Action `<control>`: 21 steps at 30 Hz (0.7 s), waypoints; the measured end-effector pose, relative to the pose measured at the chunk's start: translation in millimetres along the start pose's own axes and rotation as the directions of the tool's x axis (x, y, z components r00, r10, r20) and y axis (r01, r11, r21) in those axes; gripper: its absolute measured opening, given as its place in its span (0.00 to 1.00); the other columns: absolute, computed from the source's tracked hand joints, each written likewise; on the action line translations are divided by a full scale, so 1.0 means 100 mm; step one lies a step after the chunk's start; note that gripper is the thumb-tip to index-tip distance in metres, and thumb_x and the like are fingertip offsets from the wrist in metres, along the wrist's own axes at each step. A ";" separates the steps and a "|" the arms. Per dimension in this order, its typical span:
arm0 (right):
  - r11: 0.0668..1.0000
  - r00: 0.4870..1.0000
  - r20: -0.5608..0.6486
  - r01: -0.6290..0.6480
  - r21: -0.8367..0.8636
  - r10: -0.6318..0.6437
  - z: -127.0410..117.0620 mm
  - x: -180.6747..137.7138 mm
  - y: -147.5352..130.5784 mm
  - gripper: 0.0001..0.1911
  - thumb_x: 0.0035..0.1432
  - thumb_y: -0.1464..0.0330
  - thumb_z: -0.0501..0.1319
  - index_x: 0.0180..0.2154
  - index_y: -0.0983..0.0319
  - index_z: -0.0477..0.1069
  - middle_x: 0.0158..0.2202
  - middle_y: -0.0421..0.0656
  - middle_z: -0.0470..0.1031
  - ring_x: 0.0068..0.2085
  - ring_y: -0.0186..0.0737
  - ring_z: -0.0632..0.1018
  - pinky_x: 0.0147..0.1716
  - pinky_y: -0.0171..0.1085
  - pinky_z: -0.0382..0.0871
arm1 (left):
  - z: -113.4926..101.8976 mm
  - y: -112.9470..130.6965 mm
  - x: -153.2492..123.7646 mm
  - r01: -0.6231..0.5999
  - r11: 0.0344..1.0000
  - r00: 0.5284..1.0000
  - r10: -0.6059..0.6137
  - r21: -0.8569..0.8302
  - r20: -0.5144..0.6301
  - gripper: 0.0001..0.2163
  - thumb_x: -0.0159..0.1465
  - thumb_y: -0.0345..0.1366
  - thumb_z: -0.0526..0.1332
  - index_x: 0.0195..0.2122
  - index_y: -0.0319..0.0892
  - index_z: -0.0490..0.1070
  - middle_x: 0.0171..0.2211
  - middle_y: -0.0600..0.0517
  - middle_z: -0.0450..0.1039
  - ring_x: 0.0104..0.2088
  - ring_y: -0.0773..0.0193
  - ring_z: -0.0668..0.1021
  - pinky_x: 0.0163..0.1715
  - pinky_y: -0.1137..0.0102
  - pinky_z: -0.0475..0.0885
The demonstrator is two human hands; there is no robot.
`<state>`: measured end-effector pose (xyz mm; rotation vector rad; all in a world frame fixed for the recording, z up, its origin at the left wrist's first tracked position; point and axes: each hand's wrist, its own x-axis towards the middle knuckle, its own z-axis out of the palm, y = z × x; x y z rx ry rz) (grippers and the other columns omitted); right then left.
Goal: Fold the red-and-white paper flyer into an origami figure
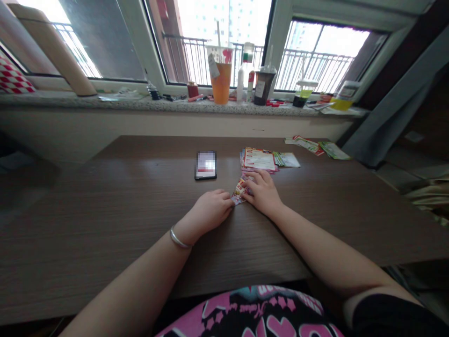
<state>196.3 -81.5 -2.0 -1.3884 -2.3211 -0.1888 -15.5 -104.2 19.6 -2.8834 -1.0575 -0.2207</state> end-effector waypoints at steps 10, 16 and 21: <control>0.984 0.977 0.147 -0.137 -0.111 0.153 -0.07 -0.05 -0.10 0.15 0.66 0.61 0.51 0.47 0.57 0.72 0.47 0.47 0.72 0.47 0.45 0.71 0.41 0.38 0.66 | -0.06 0.12 -0.02 -0.120 0.992 0.993 0.120 -0.025 -0.022 0.10 0.67 0.32 0.53 0.33 0.40 0.74 0.38 0.47 0.74 0.42 0.60 0.75 0.46 0.65 0.70; 0.993 0.973 0.199 -0.106 -0.051 0.114 -0.11 -0.09 -0.10 0.16 0.63 0.57 0.55 0.46 0.58 0.72 0.49 0.47 0.72 0.47 0.47 0.70 0.45 0.41 0.66 | 0.08 0.06 -0.03 -0.052 0.983 0.998 0.047 -0.179 -0.031 0.09 0.66 0.31 0.55 0.46 0.41 0.70 0.50 0.46 0.71 0.50 0.59 0.73 0.55 0.59 0.66; 0.998 0.980 0.200 0.003 0.064 -0.015 -0.04 -0.06 -0.04 0.18 0.62 0.58 0.57 0.49 0.59 0.72 0.50 0.46 0.72 0.48 0.47 0.69 0.51 0.43 0.62 | 0.13 0.07 -0.01 0.003 0.987 0.999 -0.010 -0.161 -0.045 0.08 0.66 0.35 0.56 0.45 0.43 0.70 0.48 0.47 0.71 0.52 0.58 0.72 0.61 0.50 0.55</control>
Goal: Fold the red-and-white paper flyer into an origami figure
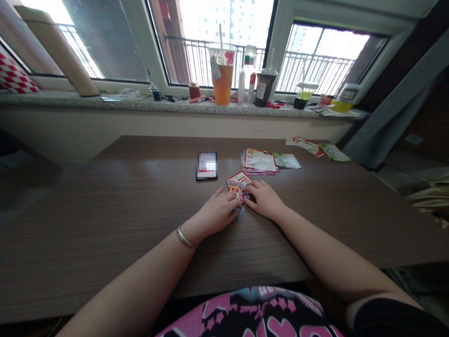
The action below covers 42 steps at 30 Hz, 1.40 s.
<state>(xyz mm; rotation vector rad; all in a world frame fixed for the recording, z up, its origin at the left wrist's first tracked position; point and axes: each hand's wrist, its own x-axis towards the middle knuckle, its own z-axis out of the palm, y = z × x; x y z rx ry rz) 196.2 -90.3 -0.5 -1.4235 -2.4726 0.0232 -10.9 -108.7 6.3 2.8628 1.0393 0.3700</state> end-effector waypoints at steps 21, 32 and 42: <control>0.998 0.999 0.016 -0.050 0.038 0.049 0.05 0.01 0.03 0.22 0.58 0.58 0.60 0.52 0.60 0.72 0.55 0.47 0.71 0.53 0.49 0.68 0.54 0.46 0.61 | 0.14 -0.01 0.05 0.138 0.990 0.989 -0.137 0.013 -0.063 0.21 0.62 0.44 0.57 0.55 0.42 0.66 0.54 0.44 0.67 0.54 0.52 0.69 0.57 0.56 0.61; 0.994 0.995 0.041 -0.090 0.059 0.088 0.11 -0.03 -0.07 0.29 0.51 0.53 0.64 0.50 0.64 0.68 0.61 0.54 0.62 0.58 0.54 0.65 0.57 0.50 0.58 | 0.19 -0.06 0.02 0.121 0.992 0.990 -0.118 0.042 -0.072 0.25 0.62 0.46 0.58 0.58 0.41 0.64 0.56 0.43 0.66 0.56 0.51 0.67 0.59 0.56 0.58; 0.983 0.989 0.116 -0.105 0.150 0.088 0.14 -0.03 -0.05 0.31 0.49 0.55 0.65 0.50 0.67 0.65 0.67 0.60 0.47 0.68 0.54 0.50 0.64 0.50 0.47 | 0.21 -0.09 0.02 0.117 0.993 0.993 -0.117 0.017 -0.021 0.28 0.61 0.48 0.58 0.59 0.39 0.63 0.58 0.42 0.63 0.59 0.51 0.65 0.62 0.58 0.55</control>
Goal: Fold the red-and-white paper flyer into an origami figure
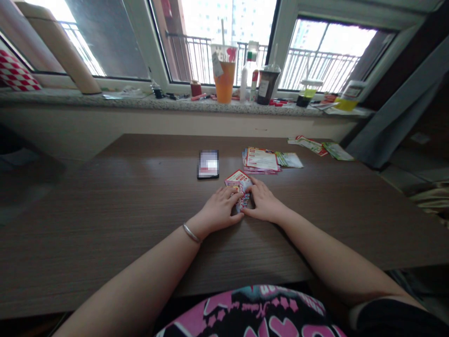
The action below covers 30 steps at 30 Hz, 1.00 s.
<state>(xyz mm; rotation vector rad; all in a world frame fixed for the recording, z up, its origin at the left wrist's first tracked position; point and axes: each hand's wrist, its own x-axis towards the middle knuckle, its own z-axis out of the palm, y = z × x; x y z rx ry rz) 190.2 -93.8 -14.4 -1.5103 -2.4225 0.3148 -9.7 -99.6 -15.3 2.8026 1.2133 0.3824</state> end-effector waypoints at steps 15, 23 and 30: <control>0.983 0.984 0.013 -0.179 -0.034 0.180 0.07 0.14 0.03 0.19 0.59 0.67 0.55 0.51 0.69 0.64 0.68 0.60 0.46 0.68 0.53 0.48 0.65 0.50 0.42 | 0.01 0.01 0.02 0.008 1.000 0.999 -0.008 0.012 0.035 0.27 0.62 0.48 0.57 0.61 0.43 0.61 0.58 0.42 0.63 0.60 0.49 0.64 0.62 0.53 0.52; 0.978 0.981 -0.052 -0.192 -0.080 0.188 0.16 0.20 0.14 0.20 0.59 0.69 0.53 0.52 0.68 0.64 0.65 0.58 0.53 0.67 0.51 0.53 0.64 0.50 0.45 | 0.01 0.00 0.01 -0.016 1.000 1.000 0.016 0.023 0.017 0.26 0.61 0.48 0.58 0.59 0.43 0.63 0.57 0.43 0.63 0.59 0.50 0.65 0.62 0.53 0.54; 0.965 0.961 -0.144 -0.249 -0.089 0.235 0.13 0.23 0.16 0.19 0.58 0.68 0.53 0.50 0.67 0.66 0.62 0.55 0.61 0.63 0.51 0.60 0.62 0.46 0.50 | 0.01 0.01 0.02 -0.017 1.000 0.999 0.017 0.015 0.038 0.27 0.62 0.47 0.58 0.61 0.44 0.61 0.58 0.43 0.63 0.60 0.49 0.64 0.61 0.54 0.54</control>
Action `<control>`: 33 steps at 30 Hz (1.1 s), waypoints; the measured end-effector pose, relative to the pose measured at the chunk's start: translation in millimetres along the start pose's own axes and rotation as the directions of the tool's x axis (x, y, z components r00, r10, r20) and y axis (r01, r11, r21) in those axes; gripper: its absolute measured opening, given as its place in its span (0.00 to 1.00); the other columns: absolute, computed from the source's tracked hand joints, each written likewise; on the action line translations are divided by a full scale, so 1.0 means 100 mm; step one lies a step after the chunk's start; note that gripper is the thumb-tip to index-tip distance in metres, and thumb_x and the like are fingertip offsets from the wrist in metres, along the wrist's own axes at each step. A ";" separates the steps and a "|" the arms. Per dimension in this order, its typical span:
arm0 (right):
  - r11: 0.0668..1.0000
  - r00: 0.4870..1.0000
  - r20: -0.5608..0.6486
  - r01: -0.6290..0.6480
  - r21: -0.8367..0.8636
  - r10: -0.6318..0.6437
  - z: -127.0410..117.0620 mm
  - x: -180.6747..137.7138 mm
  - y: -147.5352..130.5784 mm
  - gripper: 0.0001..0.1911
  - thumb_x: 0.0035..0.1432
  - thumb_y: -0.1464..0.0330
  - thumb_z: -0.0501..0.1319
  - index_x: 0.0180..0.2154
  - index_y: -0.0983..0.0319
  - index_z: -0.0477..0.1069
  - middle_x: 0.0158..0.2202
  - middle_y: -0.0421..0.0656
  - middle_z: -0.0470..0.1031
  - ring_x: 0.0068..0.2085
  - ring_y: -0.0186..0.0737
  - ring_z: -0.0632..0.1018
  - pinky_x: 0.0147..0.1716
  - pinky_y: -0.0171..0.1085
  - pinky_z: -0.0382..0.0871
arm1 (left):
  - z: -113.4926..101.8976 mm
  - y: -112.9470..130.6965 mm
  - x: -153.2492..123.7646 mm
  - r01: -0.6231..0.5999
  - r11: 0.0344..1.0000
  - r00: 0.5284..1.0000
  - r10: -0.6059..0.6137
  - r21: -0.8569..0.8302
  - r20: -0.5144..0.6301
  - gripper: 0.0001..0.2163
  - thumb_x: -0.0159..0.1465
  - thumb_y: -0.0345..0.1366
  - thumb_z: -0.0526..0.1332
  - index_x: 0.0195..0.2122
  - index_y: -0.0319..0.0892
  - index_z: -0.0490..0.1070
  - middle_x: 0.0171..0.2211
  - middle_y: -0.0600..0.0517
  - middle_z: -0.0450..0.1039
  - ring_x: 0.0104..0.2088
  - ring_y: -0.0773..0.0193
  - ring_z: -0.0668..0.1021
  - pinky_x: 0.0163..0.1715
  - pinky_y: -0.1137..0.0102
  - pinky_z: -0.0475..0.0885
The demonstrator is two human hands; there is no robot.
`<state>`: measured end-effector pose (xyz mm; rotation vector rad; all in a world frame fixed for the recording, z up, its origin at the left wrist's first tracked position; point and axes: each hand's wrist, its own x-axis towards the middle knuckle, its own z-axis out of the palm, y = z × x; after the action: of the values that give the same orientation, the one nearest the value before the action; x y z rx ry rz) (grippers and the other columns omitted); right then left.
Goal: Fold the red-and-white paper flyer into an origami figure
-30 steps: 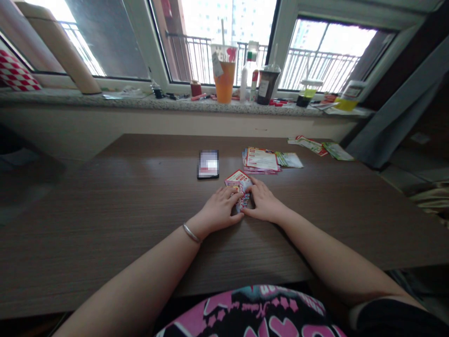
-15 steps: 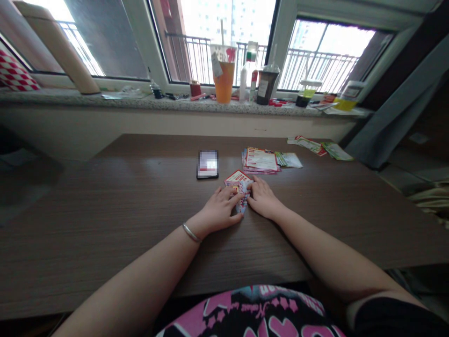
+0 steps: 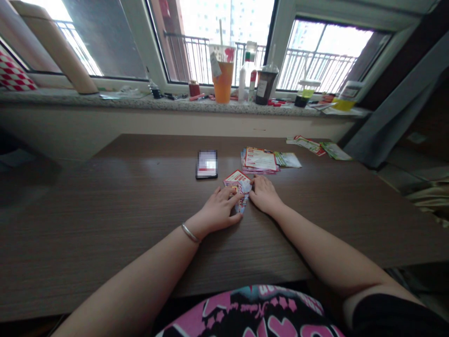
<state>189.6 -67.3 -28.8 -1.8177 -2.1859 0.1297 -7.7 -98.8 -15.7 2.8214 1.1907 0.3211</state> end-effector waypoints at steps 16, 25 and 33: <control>0.992 0.993 -0.051 -0.113 -0.057 0.110 -0.12 0.10 0.03 0.14 0.57 0.65 0.55 0.45 0.60 0.68 0.51 0.49 0.72 0.53 0.51 0.68 0.51 0.46 0.60 | 0.00 0.01 0.00 0.001 1.000 1.000 -0.001 -0.019 -0.009 0.27 0.61 0.46 0.59 0.61 0.45 0.62 0.57 0.43 0.63 0.59 0.49 0.64 0.61 0.53 0.54; 0.994 0.992 -0.085 -0.100 -0.050 0.096 -0.14 0.17 0.13 0.11 0.57 0.64 0.57 0.40 0.59 0.73 0.49 0.49 0.72 0.51 0.53 0.68 0.49 0.47 0.63 | 0.03 0.02 0.01 0.010 1.000 1.000 -0.010 -0.007 -0.008 0.26 0.62 0.46 0.58 0.60 0.46 0.63 0.58 0.43 0.63 0.60 0.49 0.64 0.62 0.52 0.53; 0.988 0.982 -0.119 -0.151 -0.040 0.145 -0.10 0.24 0.20 0.11 0.60 0.63 0.55 0.36 0.60 0.74 0.47 0.49 0.73 0.49 0.52 0.69 0.49 0.45 0.63 | 0.01 0.00 0.02 0.024 0.999 1.000 -0.024 -0.030 -0.007 0.26 0.61 0.46 0.58 0.59 0.46 0.62 0.58 0.44 0.62 0.60 0.49 0.64 0.62 0.51 0.53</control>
<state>207.2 -41.1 -20.3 -1.9624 -1.9918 0.0016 -5.9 -97.2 -15.8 2.7809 1.2097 0.3453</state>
